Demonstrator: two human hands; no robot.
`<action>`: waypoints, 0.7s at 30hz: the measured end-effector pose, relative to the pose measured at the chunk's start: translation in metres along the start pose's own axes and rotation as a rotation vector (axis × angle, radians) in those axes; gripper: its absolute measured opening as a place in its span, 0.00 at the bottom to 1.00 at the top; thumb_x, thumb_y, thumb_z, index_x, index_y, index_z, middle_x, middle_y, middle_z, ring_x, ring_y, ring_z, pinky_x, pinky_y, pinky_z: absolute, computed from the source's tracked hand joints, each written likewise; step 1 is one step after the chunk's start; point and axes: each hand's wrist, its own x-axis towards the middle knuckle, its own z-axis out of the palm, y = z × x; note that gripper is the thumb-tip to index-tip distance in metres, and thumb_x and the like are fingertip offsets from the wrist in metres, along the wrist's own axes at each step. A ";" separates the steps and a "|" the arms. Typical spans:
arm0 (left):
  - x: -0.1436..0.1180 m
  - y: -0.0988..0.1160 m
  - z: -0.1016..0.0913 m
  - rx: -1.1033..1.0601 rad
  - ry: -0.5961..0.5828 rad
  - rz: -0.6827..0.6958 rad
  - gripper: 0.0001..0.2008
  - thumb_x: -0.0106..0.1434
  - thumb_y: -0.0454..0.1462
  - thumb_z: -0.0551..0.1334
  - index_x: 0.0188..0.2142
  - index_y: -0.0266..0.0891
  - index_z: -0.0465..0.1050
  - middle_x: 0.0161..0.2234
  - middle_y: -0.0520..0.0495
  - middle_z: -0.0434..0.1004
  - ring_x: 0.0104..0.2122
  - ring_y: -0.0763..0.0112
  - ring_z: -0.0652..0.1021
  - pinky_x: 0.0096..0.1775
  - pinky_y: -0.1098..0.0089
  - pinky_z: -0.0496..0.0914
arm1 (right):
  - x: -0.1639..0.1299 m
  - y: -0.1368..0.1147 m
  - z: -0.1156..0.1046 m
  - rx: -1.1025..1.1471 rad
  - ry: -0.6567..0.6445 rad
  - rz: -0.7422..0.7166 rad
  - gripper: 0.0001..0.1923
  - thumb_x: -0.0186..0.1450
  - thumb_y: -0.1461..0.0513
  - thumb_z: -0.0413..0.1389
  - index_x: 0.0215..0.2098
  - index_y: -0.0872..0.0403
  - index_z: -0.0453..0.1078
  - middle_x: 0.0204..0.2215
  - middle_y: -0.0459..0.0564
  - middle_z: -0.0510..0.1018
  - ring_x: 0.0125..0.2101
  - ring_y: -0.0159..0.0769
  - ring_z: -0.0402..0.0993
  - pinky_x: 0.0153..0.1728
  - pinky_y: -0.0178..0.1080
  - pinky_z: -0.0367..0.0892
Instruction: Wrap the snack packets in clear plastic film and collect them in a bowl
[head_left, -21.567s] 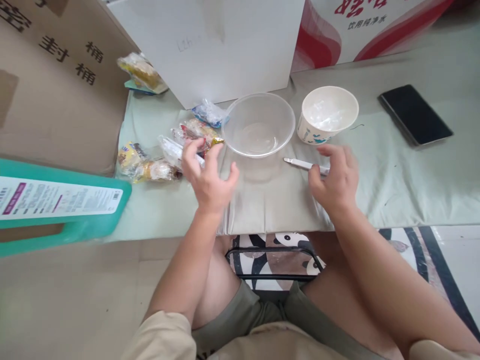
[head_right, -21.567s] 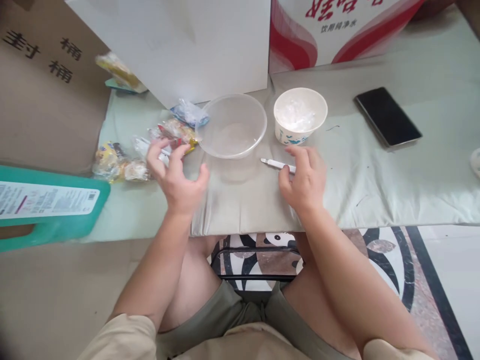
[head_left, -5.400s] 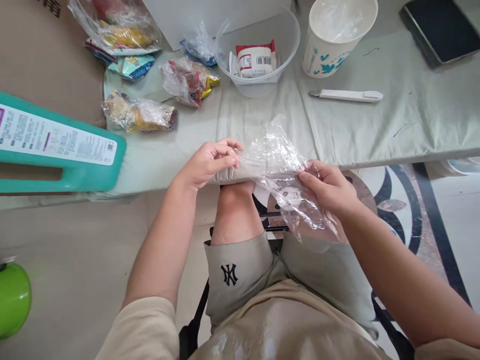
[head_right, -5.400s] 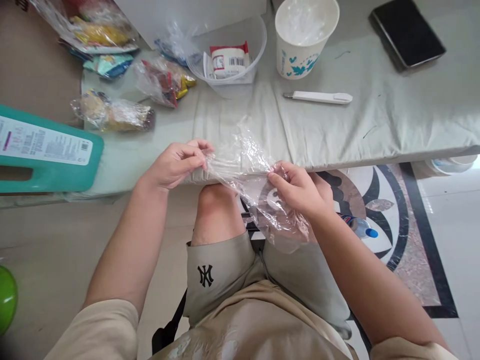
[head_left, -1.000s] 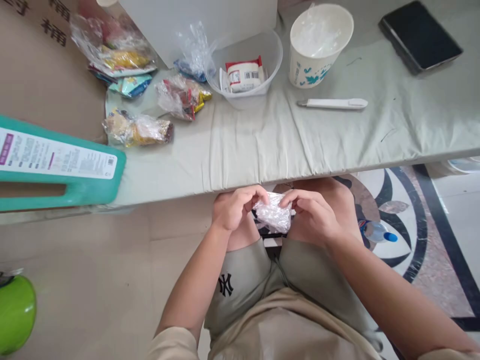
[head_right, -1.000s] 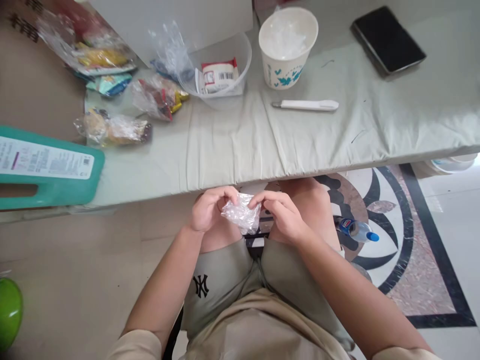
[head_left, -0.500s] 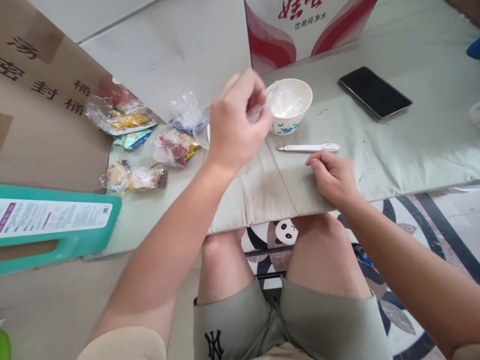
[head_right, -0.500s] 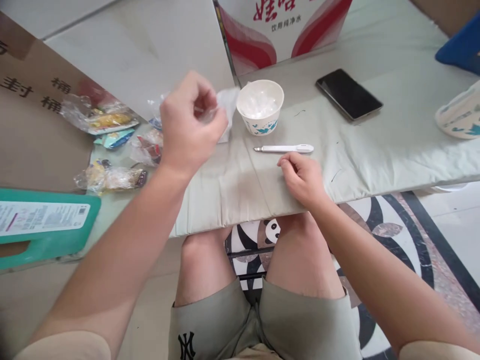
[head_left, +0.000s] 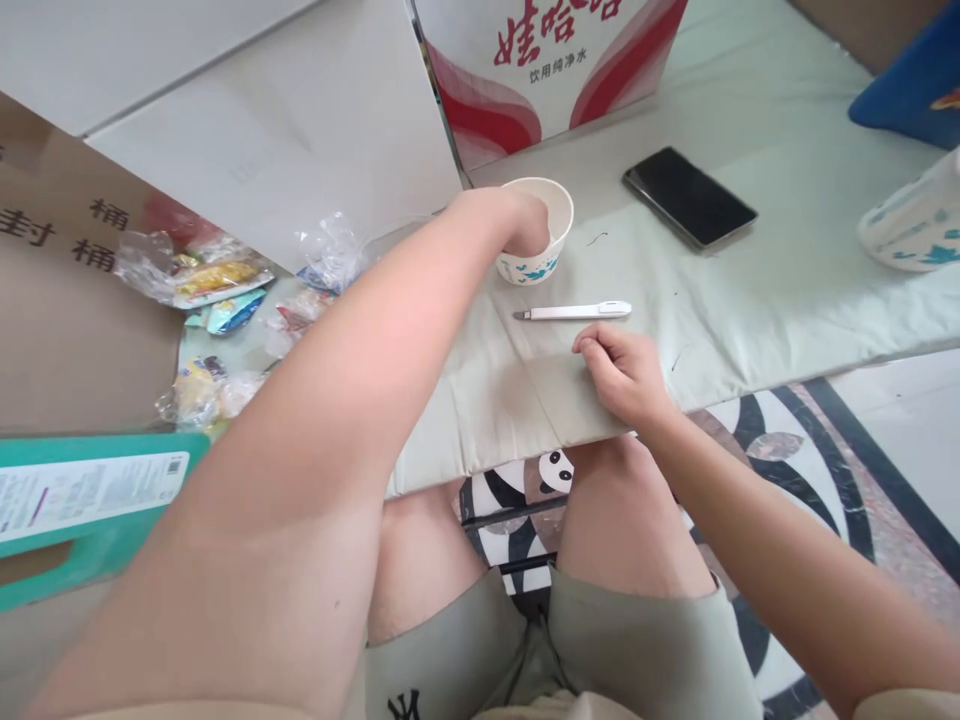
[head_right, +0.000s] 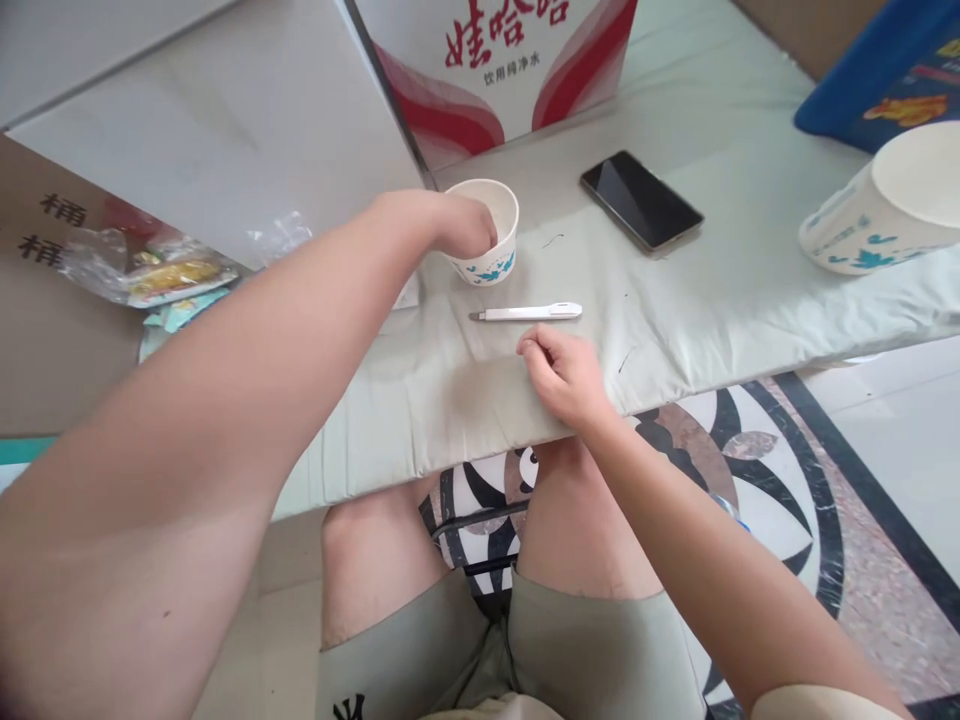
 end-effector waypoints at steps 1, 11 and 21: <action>-0.001 0.000 -0.003 0.001 -0.004 0.015 0.12 0.47 0.16 0.63 0.20 0.32 0.73 0.27 0.49 0.72 0.50 0.47 0.78 0.62 0.37 0.61 | 0.000 0.000 0.000 0.000 0.002 -0.001 0.09 0.62 0.58 0.51 0.27 0.51 0.70 0.20 0.45 0.72 0.23 0.34 0.65 0.29 0.39 0.60; -0.186 -0.073 0.114 -1.246 0.440 0.444 0.07 0.61 0.31 0.59 0.30 0.37 0.76 0.23 0.52 0.72 0.24 0.76 0.71 0.29 0.73 0.63 | -0.002 0.001 0.002 -0.130 0.030 0.006 0.09 0.61 0.59 0.51 0.26 0.50 0.70 0.20 0.46 0.73 0.23 0.36 0.66 0.29 0.40 0.61; -0.226 -0.123 0.195 -2.589 0.401 0.118 0.07 0.56 0.32 0.59 0.23 0.39 0.65 0.18 0.57 0.53 0.19 0.79 0.61 0.26 0.75 0.60 | -0.019 -0.012 0.023 -0.519 0.053 -0.192 0.06 0.60 0.59 0.54 0.28 0.49 0.72 0.22 0.47 0.75 0.24 0.38 0.70 0.31 0.42 0.65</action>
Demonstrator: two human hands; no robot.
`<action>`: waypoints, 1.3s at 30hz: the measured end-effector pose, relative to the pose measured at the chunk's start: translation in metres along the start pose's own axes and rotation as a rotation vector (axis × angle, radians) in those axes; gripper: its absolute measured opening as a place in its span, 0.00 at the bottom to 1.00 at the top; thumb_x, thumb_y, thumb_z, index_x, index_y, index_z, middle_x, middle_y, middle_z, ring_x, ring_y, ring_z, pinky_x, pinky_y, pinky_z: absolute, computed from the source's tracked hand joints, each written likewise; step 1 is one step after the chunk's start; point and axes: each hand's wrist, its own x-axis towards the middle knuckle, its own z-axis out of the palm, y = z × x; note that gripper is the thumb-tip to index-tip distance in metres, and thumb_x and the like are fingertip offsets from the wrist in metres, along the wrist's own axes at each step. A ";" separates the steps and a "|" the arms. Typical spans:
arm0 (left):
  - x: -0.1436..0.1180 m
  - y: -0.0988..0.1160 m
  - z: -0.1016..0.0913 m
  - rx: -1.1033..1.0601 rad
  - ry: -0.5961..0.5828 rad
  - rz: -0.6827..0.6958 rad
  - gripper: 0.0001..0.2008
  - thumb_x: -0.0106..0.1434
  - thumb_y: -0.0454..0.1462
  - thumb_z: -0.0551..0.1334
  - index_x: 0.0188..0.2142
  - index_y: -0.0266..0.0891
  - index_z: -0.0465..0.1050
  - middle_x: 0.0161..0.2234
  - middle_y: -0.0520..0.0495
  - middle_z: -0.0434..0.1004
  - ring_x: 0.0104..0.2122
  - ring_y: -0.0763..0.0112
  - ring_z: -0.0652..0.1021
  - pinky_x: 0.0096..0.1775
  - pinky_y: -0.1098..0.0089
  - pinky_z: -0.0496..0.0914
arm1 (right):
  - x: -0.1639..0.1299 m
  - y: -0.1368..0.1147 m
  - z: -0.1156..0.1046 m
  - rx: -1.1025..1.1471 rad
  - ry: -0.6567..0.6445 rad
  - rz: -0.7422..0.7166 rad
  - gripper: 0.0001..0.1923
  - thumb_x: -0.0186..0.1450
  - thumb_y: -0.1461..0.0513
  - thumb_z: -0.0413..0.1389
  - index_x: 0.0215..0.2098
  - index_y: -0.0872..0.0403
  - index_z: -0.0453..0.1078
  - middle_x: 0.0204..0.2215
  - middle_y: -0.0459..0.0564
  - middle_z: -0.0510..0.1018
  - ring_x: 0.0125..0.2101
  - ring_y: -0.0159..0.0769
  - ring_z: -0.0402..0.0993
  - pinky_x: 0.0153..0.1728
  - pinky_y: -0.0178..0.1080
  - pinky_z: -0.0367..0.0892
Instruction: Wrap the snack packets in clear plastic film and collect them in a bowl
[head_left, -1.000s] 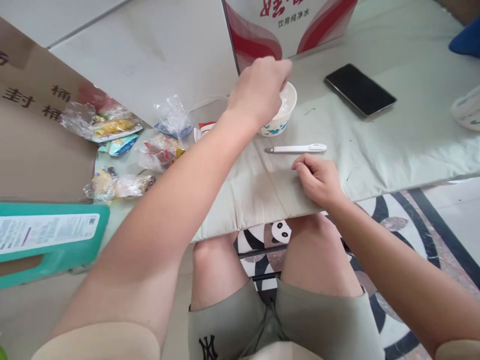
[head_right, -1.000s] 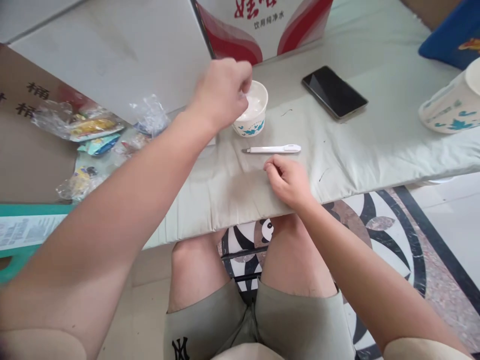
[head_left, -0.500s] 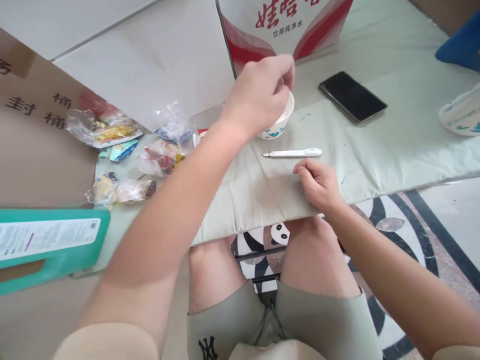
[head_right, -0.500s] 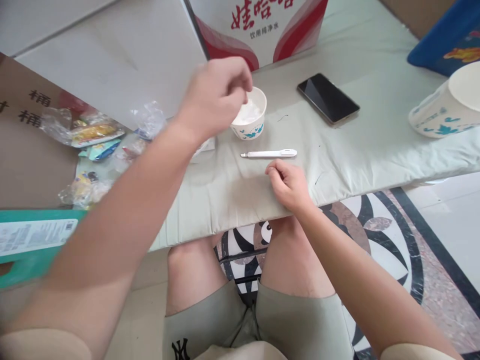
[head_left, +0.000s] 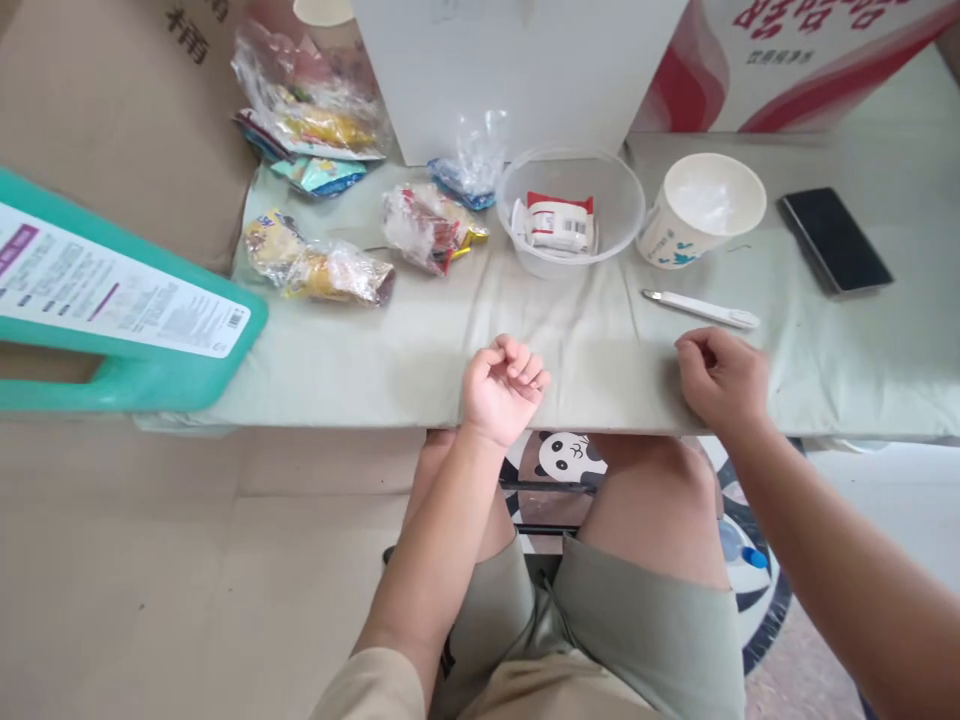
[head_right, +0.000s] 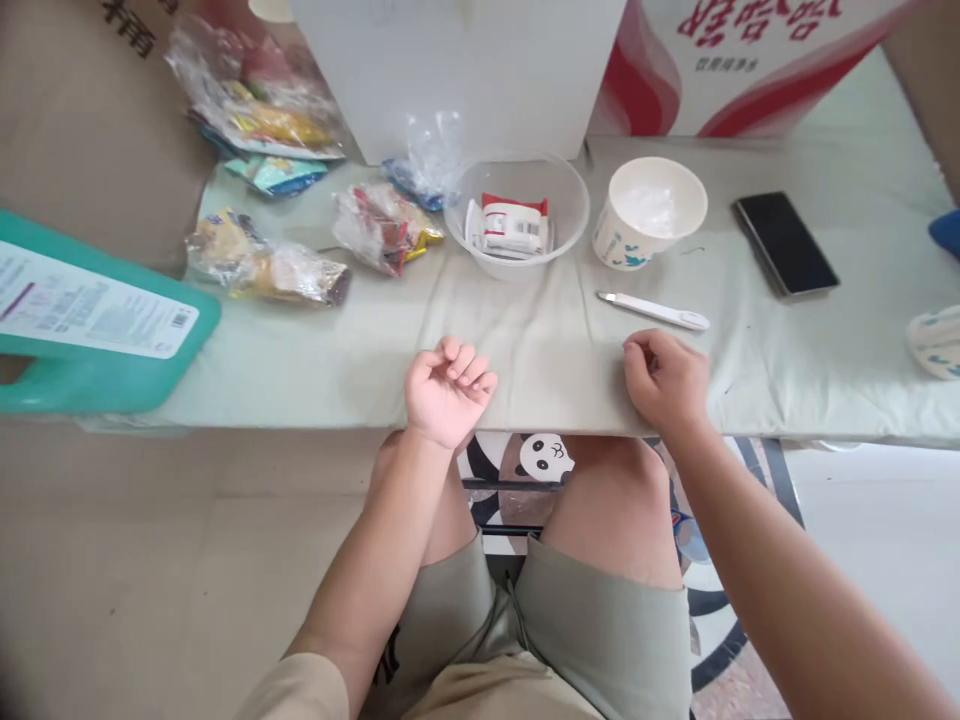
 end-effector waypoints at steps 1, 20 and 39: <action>0.001 0.003 0.002 -0.095 0.033 -0.005 0.07 0.58 0.32 0.57 0.24 0.39 0.64 0.18 0.57 0.52 0.19 0.79 0.61 0.25 0.75 0.60 | -0.002 -0.017 0.002 0.015 0.040 -0.070 0.05 0.61 0.61 0.54 0.29 0.49 0.71 0.22 0.47 0.76 0.24 0.37 0.71 0.31 0.41 0.66; 0.009 -0.010 -0.009 -0.081 0.181 -0.120 0.06 0.66 0.38 0.58 0.31 0.42 0.70 0.29 0.51 0.74 0.37 0.68 0.79 0.45 0.67 0.75 | 0.097 -0.229 0.174 0.036 -0.384 -0.431 0.11 0.66 0.70 0.52 0.45 0.53 0.62 0.52 0.58 0.66 0.53 0.53 0.71 0.57 0.61 0.67; 0.001 -0.031 0.004 0.524 -0.136 0.001 0.33 0.53 0.40 0.77 0.54 0.56 0.65 0.50 0.50 0.76 0.42 0.66 0.80 0.40 0.63 0.79 | -0.046 -0.045 -0.006 0.329 -0.009 0.026 0.08 0.67 0.57 0.55 0.43 0.49 0.71 0.44 0.56 0.80 0.49 0.48 0.78 0.53 0.53 0.71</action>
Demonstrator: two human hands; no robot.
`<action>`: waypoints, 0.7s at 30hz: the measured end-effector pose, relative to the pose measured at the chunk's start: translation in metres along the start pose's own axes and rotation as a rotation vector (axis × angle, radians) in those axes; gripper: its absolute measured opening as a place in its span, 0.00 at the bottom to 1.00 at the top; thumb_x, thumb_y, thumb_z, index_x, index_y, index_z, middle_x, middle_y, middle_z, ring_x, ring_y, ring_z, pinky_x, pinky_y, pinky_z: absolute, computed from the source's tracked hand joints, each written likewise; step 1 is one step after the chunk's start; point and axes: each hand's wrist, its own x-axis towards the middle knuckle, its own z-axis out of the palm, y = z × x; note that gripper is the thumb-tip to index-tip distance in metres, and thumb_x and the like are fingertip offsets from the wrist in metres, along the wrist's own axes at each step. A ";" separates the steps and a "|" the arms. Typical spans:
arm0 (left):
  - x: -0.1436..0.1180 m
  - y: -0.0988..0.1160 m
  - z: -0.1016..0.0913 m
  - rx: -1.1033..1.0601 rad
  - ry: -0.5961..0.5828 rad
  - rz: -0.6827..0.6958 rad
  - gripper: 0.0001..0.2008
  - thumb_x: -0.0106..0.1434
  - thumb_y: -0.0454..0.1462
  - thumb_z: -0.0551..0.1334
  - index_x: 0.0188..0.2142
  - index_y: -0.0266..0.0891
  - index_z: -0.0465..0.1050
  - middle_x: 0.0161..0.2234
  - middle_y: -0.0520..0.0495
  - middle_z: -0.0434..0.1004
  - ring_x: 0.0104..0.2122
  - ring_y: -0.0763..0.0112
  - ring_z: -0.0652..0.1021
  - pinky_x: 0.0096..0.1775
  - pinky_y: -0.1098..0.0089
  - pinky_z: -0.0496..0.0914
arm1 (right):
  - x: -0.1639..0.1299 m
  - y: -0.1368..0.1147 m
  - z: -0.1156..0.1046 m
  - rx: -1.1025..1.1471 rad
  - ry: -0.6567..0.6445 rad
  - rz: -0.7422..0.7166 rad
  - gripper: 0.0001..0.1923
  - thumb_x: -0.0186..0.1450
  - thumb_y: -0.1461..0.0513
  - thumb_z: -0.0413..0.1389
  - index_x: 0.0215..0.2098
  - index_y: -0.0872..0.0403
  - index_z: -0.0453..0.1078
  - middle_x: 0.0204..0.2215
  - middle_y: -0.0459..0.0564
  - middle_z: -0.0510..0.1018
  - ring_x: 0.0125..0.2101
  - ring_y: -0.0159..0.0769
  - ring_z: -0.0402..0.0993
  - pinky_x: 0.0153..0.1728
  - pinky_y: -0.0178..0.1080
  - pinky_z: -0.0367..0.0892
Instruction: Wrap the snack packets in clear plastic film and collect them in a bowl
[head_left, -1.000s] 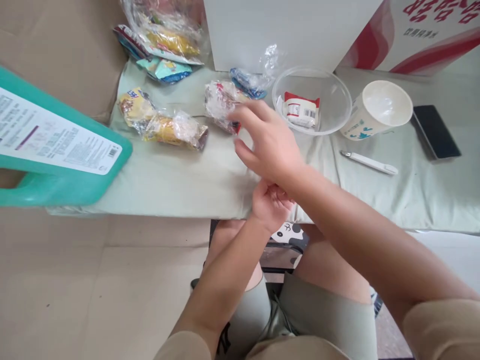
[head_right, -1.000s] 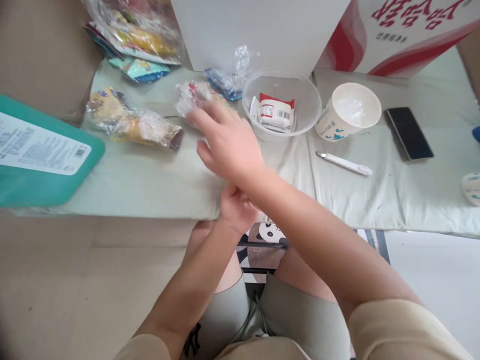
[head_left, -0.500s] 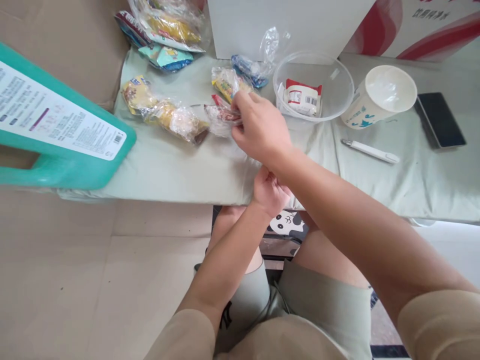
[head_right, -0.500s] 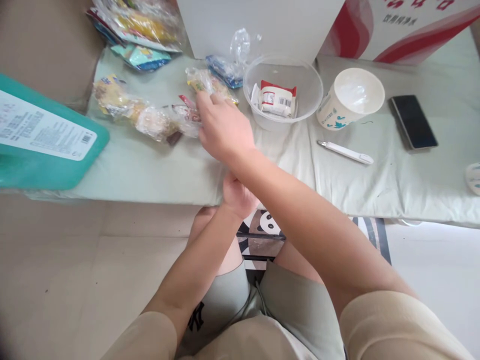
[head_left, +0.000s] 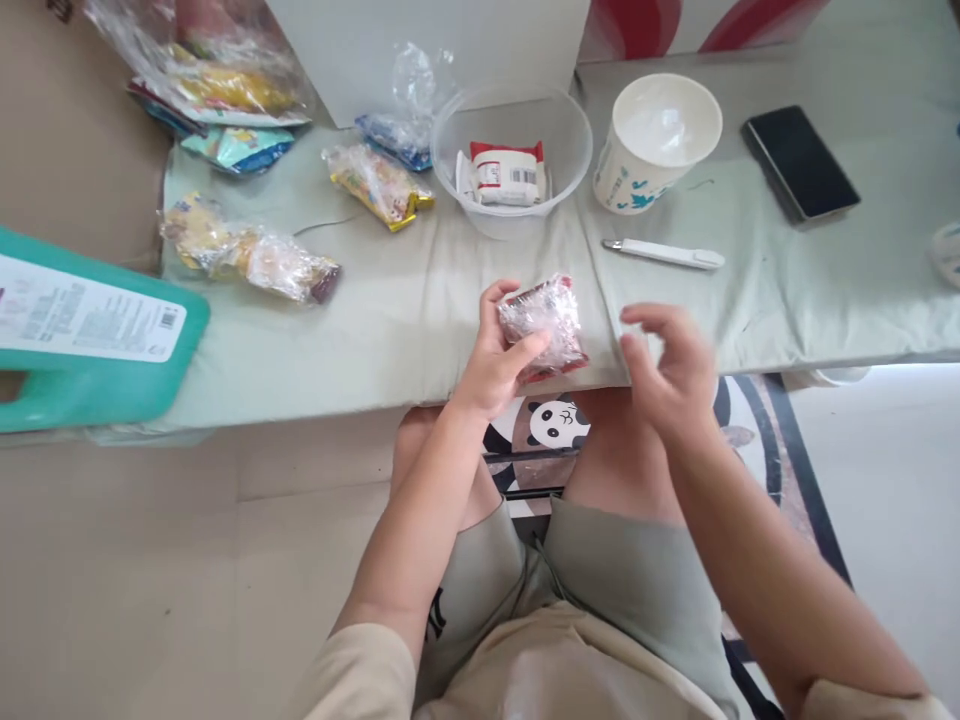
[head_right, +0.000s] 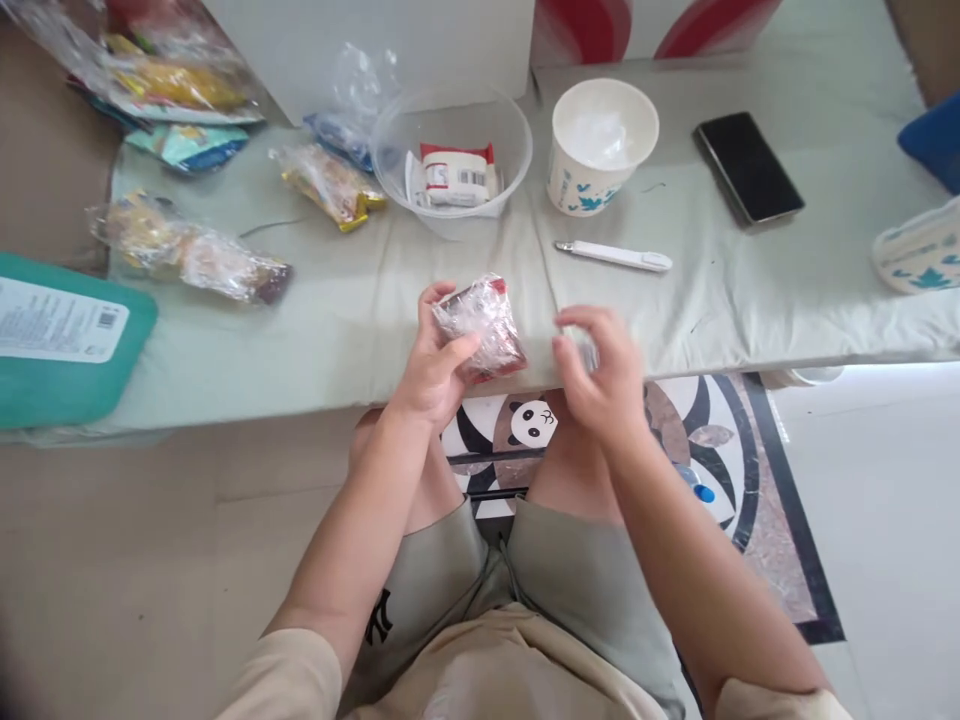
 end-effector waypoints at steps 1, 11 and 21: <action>0.001 0.001 0.001 0.005 0.000 -0.018 0.30 0.54 0.41 0.76 0.51 0.55 0.65 0.49 0.51 0.75 0.40 0.66 0.80 0.39 0.62 0.80 | 0.014 0.013 -0.008 -0.129 0.067 -0.024 0.09 0.66 0.59 0.55 0.44 0.49 0.72 0.46 0.57 0.80 0.51 0.50 0.77 0.55 0.55 0.69; 0.007 -0.003 0.005 0.107 0.081 0.039 0.26 0.53 0.47 0.77 0.45 0.51 0.67 0.45 0.51 0.73 0.39 0.68 0.77 0.40 0.64 0.78 | 0.055 0.067 -0.030 -0.386 0.081 0.079 0.03 0.64 0.59 0.56 0.35 0.50 0.67 0.39 0.57 0.78 0.46 0.52 0.73 0.53 0.58 0.65; 0.008 -0.022 0.001 0.258 0.115 0.191 0.20 0.61 0.51 0.72 0.49 0.52 0.71 0.45 0.51 0.74 0.34 0.74 0.76 0.37 0.72 0.73 | -0.063 -0.039 0.005 0.679 -0.247 0.543 0.13 0.72 0.50 0.53 0.42 0.50 0.68 0.21 0.38 0.60 0.18 0.28 0.54 0.19 0.35 0.52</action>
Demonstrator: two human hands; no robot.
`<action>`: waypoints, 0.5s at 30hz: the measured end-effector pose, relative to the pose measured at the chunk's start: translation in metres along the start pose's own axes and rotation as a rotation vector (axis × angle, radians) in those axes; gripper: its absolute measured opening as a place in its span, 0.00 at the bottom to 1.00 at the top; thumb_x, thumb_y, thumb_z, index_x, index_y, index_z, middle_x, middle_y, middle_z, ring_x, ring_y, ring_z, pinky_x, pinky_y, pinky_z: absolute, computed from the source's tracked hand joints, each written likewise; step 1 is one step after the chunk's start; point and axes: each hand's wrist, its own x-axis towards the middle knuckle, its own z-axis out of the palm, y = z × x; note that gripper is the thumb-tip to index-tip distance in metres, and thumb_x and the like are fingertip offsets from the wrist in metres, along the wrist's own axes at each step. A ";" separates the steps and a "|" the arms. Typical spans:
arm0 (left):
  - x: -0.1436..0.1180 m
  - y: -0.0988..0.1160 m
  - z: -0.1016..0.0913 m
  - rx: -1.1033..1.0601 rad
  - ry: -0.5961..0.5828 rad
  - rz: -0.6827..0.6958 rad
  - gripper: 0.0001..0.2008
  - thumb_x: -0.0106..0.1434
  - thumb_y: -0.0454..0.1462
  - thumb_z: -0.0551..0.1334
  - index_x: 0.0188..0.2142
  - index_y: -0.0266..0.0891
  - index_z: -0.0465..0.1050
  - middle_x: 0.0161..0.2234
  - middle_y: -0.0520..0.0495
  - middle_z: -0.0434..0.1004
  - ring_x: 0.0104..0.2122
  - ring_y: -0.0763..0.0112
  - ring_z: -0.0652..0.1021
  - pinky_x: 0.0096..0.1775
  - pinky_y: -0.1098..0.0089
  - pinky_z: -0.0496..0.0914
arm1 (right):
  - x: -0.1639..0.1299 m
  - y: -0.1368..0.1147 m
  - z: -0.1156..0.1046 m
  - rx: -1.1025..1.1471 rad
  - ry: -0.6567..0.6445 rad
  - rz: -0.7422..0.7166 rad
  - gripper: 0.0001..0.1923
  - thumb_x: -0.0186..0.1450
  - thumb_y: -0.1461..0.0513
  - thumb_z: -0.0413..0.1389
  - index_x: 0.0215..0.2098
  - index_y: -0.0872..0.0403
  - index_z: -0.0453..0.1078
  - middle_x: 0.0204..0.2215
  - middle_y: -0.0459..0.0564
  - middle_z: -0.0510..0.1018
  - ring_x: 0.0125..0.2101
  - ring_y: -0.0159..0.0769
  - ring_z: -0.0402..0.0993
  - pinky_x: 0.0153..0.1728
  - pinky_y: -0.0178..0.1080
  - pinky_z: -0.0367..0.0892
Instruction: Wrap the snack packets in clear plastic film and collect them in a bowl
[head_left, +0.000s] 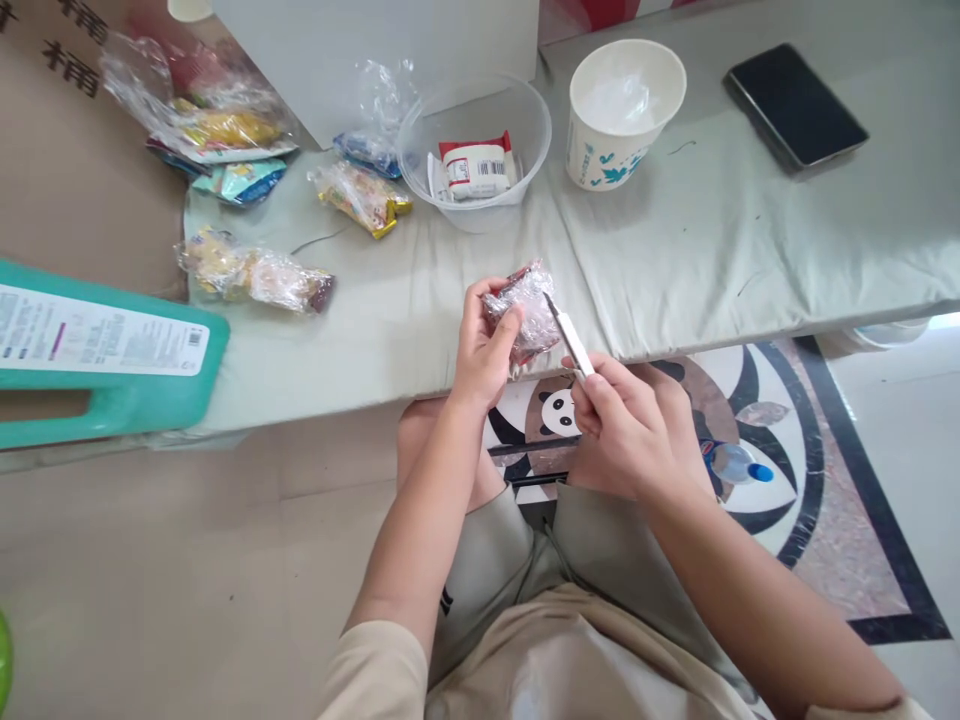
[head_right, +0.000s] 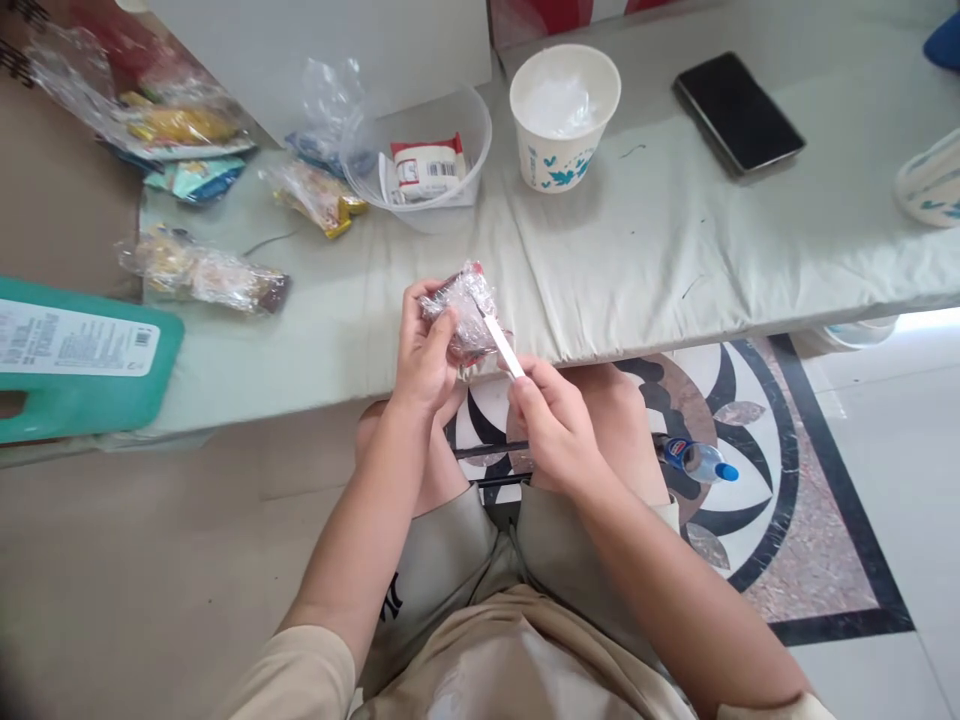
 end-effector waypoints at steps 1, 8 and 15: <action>0.000 0.000 0.000 0.003 0.005 0.013 0.21 0.61 0.52 0.72 0.48 0.52 0.71 0.45 0.51 0.74 0.34 0.74 0.76 0.37 0.71 0.74 | 0.001 -0.001 0.004 -0.015 -0.008 -0.011 0.14 0.72 0.50 0.52 0.43 0.51 0.69 0.21 0.39 0.60 0.19 0.28 0.54 0.20 0.35 0.52; -0.003 0.008 0.006 -0.084 -0.004 -0.024 0.23 0.57 0.51 0.74 0.46 0.50 0.69 0.43 0.52 0.76 0.33 0.73 0.77 0.37 0.69 0.76 | 0.009 -0.002 0.002 -0.385 -0.021 -0.116 0.15 0.74 0.52 0.49 0.43 0.52 0.73 0.27 0.44 0.72 0.28 0.33 0.67 0.32 0.38 0.63; 0.002 0.015 0.002 -0.180 0.059 -0.082 0.25 0.56 0.52 0.74 0.46 0.50 0.66 0.47 0.50 0.76 0.42 0.66 0.79 0.42 0.64 0.77 | -0.016 0.018 -0.024 -0.540 -0.101 -0.041 0.16 0.74 0.52 0.49 0.38 0.52 0.73 0.28 0.48 0.76 0.30 0.37 0.71 0.31 0.39 0.65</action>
